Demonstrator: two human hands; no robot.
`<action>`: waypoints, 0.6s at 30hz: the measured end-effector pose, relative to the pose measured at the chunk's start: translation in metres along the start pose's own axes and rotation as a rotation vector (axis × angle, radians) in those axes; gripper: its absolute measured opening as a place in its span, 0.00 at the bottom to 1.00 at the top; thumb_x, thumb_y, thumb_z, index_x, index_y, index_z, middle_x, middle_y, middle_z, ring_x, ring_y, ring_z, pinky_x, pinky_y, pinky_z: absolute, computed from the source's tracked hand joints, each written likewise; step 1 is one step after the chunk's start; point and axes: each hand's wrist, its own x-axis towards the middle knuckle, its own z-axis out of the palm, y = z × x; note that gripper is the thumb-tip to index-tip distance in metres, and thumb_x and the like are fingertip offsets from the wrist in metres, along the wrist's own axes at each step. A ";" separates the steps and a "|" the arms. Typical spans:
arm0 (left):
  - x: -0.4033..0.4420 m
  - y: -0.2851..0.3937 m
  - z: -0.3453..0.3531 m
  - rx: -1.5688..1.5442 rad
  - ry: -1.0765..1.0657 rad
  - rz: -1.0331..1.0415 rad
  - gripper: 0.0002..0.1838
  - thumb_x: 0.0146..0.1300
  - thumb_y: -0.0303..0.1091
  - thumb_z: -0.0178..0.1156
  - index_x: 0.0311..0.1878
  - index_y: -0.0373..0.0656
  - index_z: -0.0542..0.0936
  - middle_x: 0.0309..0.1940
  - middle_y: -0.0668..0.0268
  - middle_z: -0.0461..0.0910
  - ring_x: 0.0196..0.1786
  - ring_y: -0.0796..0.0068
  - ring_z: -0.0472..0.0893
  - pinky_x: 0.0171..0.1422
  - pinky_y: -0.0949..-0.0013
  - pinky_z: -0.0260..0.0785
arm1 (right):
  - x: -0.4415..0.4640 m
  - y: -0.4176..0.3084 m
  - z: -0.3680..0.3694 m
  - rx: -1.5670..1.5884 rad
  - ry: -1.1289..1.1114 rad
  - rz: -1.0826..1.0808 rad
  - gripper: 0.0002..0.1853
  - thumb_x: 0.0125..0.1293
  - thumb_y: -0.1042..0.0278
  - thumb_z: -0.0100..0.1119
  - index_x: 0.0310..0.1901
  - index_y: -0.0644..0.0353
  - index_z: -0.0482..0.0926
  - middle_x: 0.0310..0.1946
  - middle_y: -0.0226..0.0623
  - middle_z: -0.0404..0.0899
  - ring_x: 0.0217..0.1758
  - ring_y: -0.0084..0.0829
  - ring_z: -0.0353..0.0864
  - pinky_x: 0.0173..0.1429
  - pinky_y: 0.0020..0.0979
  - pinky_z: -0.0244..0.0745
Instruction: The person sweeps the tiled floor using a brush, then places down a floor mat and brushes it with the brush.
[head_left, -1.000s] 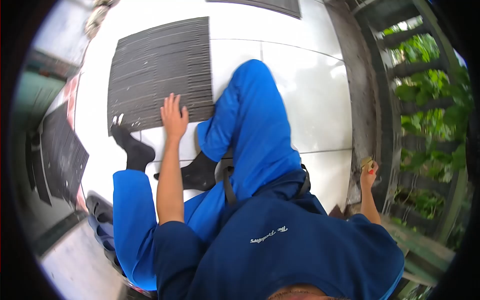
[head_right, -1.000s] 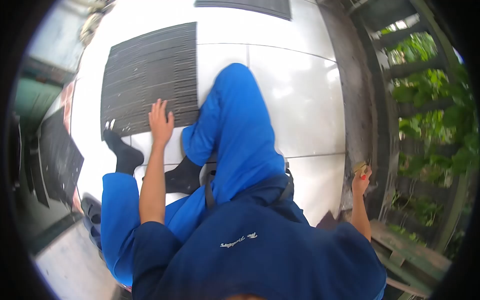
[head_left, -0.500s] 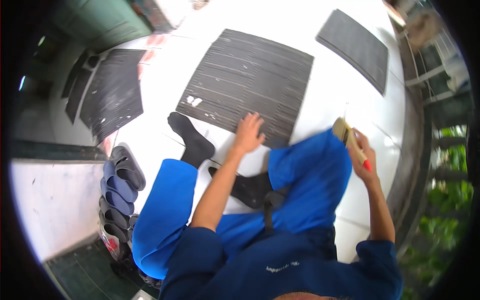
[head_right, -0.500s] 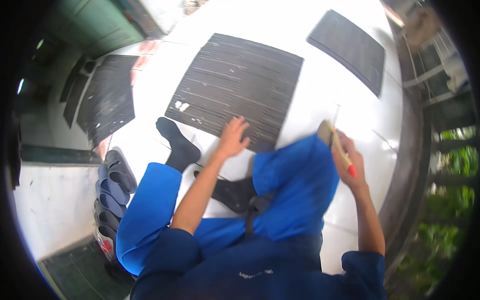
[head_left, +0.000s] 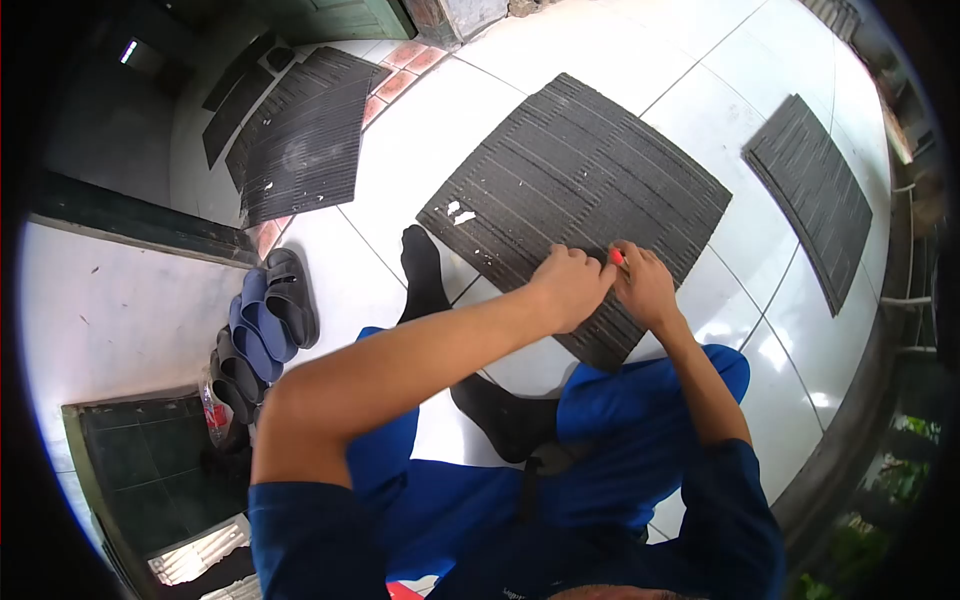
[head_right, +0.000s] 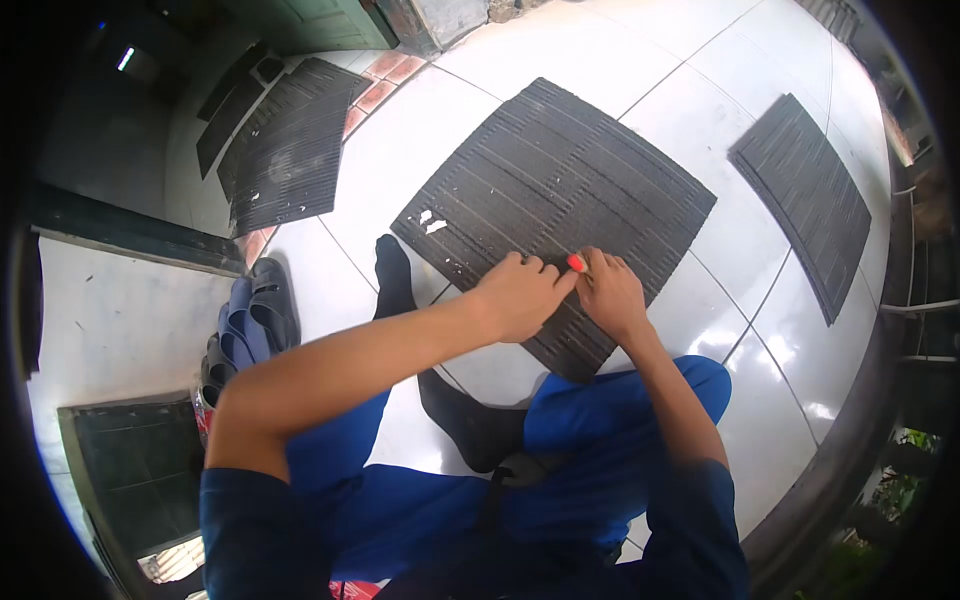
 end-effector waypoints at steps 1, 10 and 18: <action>-0.009 -0.010 -0.015 0.034 -0.040 0.024 0.43 0.56 0.44 0.72 0.70 0.36 0.64 0.50 0.57 0.79 0.52 0.56 0.81 0.53 0.53 0.74 | 0.007 -0.001 0.006 0.007 0.026 -0.007 0.16 0.65 0.68 0.63 0.53 0.60 0.78 0.43 0.44 0.85 0.46 0.48 0.83 0.48 0.43 0.78; -0.019 -0.059 0.006 -0.552 0.259 -0.097 0.41 0.59 0.43 0.72 0.70 0.37 0.62 0.63 0.48 0.73 0.64 0.47 0.75 0.64 0.53 0.72 | 0.002 -0.009 0.026 0.225 0.184 -0.117 0.18 0.62 0.69 0.69 0.54 0.57 0.82 0.46 0.39 0.84 0.45 0.41 0.82 0.49 0.39 0.79; 0.022 -0.057 0.081 -0.642 0.461 0.125 0.34 0.66 0.46 0.66 0.71 0.41 0.70 0.64 0.52 0.75 0.65 0.49 0.74 0.68 0.55 0.70 | 0.005 -0.001 0.046 0.356 -0.101 -0.064 0.30 0.54 0.69 0.75 0.59 0.61 0.76 0.56 0.45 0.77 0.57 0.49 0.77 0.60 0.42 0.77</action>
